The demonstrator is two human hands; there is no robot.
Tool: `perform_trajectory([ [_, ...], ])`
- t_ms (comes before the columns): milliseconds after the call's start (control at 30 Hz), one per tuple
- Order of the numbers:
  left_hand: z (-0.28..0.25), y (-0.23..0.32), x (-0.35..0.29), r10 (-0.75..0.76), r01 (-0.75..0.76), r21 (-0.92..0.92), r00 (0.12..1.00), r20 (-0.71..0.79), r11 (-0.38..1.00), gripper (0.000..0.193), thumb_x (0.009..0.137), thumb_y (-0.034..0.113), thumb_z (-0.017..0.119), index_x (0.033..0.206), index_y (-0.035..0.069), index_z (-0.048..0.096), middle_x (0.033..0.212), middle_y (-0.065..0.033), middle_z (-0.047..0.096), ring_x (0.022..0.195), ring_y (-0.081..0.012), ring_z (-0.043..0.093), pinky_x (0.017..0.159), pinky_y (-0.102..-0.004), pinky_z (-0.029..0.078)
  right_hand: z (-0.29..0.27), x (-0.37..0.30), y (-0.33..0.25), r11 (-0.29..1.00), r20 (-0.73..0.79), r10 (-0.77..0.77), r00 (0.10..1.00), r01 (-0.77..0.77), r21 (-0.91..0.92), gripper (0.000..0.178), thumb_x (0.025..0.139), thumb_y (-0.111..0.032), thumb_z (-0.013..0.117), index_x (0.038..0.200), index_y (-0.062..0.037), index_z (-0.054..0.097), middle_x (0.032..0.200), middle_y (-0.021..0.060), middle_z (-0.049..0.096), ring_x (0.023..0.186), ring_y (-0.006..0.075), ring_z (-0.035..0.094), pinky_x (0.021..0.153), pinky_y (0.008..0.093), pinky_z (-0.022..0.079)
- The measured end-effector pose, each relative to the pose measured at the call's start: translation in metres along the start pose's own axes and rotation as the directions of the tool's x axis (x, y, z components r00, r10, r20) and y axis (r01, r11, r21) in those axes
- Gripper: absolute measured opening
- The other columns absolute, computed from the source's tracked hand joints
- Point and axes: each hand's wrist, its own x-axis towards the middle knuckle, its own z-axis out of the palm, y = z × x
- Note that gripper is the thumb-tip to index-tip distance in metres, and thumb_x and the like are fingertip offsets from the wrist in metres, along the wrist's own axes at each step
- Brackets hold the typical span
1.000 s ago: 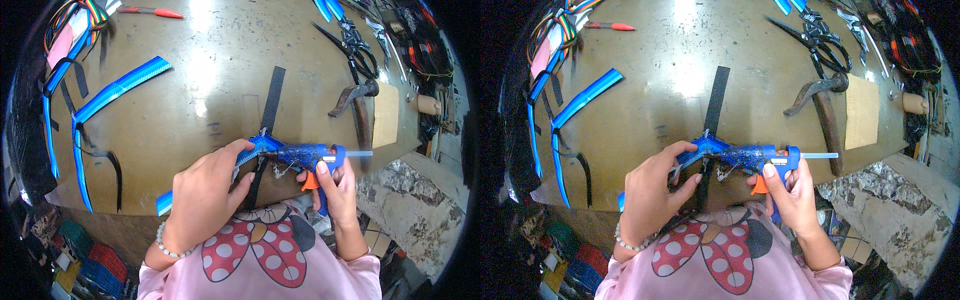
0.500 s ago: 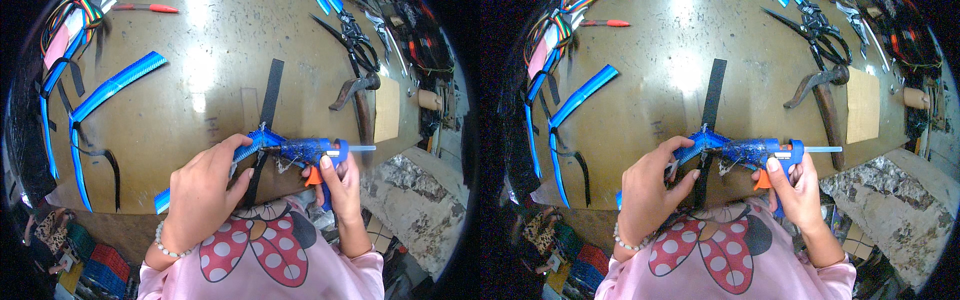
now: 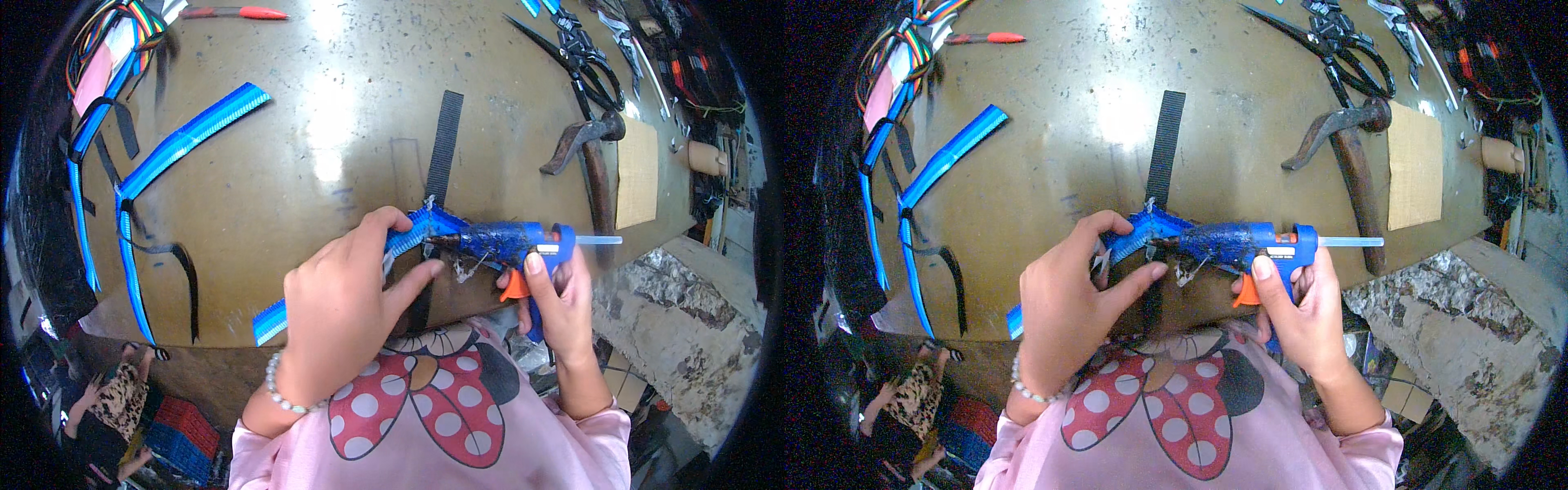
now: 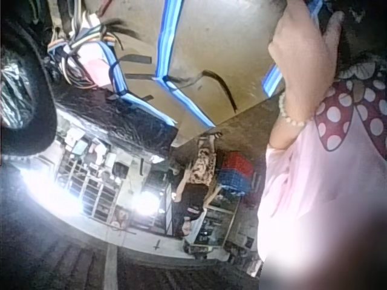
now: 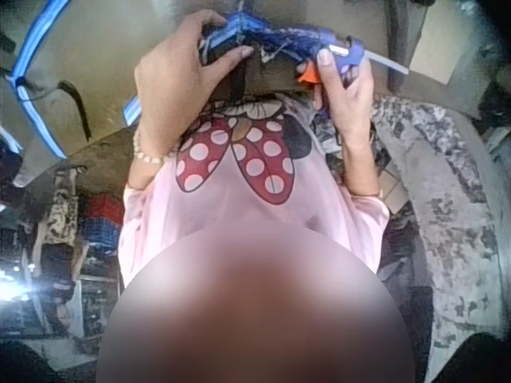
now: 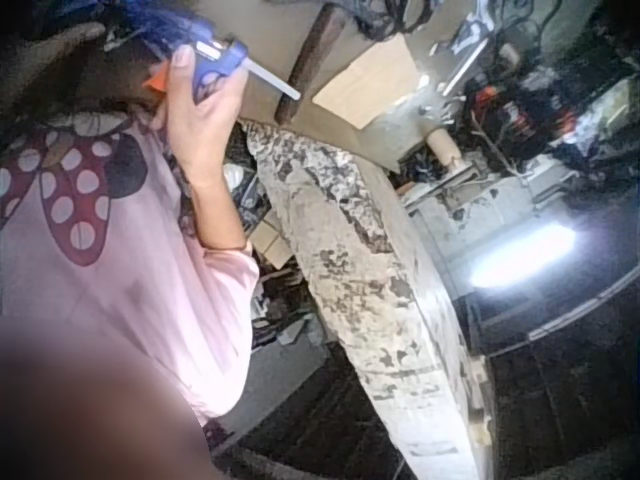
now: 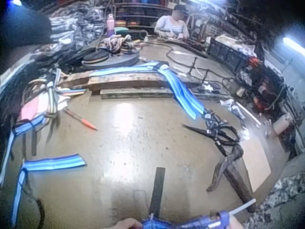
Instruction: The person assembles a strap assembly by applying hot glue to blue and black webbing pieces and attaching white plastic buckles. They repeatedly position the webbing, apply glue with a hot glue gun, press the buckles into place, and use a hammer to tap the buckles securely. The process is repeated for multiple buckle attachments along the webbing.
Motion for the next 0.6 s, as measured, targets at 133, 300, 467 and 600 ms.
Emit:
perform_trajectory([
  [133, 0.0064, -0.0005, -0.0014, 0.051, -0.047, 0.042, 0.995, -0.091, 0.998, 0.036, 0.077, 0.023, 0.077, 0.105, 0.010, 0.059, 0.082, -0.0061, 0.067, 0.070, -0.0257, 0.066, 0.056, -0.0359, 0.049, 0.0016, 0.0004, -0.0002, 1.000, -0.024, 0.016, 1.000, -0.017, -0.022, 0.027, 0.100, -0.019, 0.055, 0.116, -0.0027, 0.042, 0.084, 0.0124, 0.067, 0.046, 0.0073, 0.052, 0.037, 0.0201, 0.041],
  [300, 0.0065, -0.0023, -0.0031, 0.055, -0.053, 0.033, 0.996, -0.077, 0.998, 0.036, 0.077, 0.024, 0.077, 0.105, 0.010, 0.058, 0.083, -0.0055, 0.067, 0.071, -0.0249, 0.066, 0.057, -0.0352, 0.049, 0.0034, 0.0014, 0.0007, 1.000, -0.031, -0.005, 0.999, 0.005, -0.004, 0.026, 0.100, -0.019, 0.055, 0.115, -0.0018, 0.042, 0.082, 0.0104, 0.065, 0.043, 0.0073, 0.050, 0.036, 0.0207, 0.040],
  [467, 0.0071, -0.0029, -0.0042, 0.070, -0.064, 0.075, 0.995, -0.078, 0.995, 0.038, 0.078, 0.024, 0.077, 0.107, 0.010, 0.058, 0.084, -0.0051, 0.067, 0.073, -0.0240, 0.066, 0.058, -0.0343, 0.049, 0.0042, 0.0023, 0.0034, 1.000, -0.060, -0.018, 0.998, 0.019, 0.011, 0.027, 0.100, -0.021, 0.054, 0.115, -0.0009, 0.044, 0.079, 0.0089, 0.062, 0.041, 0.0083, 0.048, 0.035, 0.0210, 0.038],
  [600, 0.0070, -0.0036, -0.0047, 0.057, -0.053, 0.050, 0.996, -0.071, 0.997, 0.038, 0.078, 0.025, 0.076, 0.108, 0.010, 0.058, 0.084, -0.0048, 0.067, 0.073, -0.0238, 0.066, 0.058, -0.0339, 0.049, 0.0051, 0.0028, 0.0051, 0.998, -0.064, -0.052, 0.997, 0.050, -0.032, 0.030, 0.101, -0.026, 0.053, 0.115, 0.0002, 0.047, 0.079, 0.0120, 0.064, 0.040, 0.0098, 0.048, 0.035, 0.0205, 0.036],
])
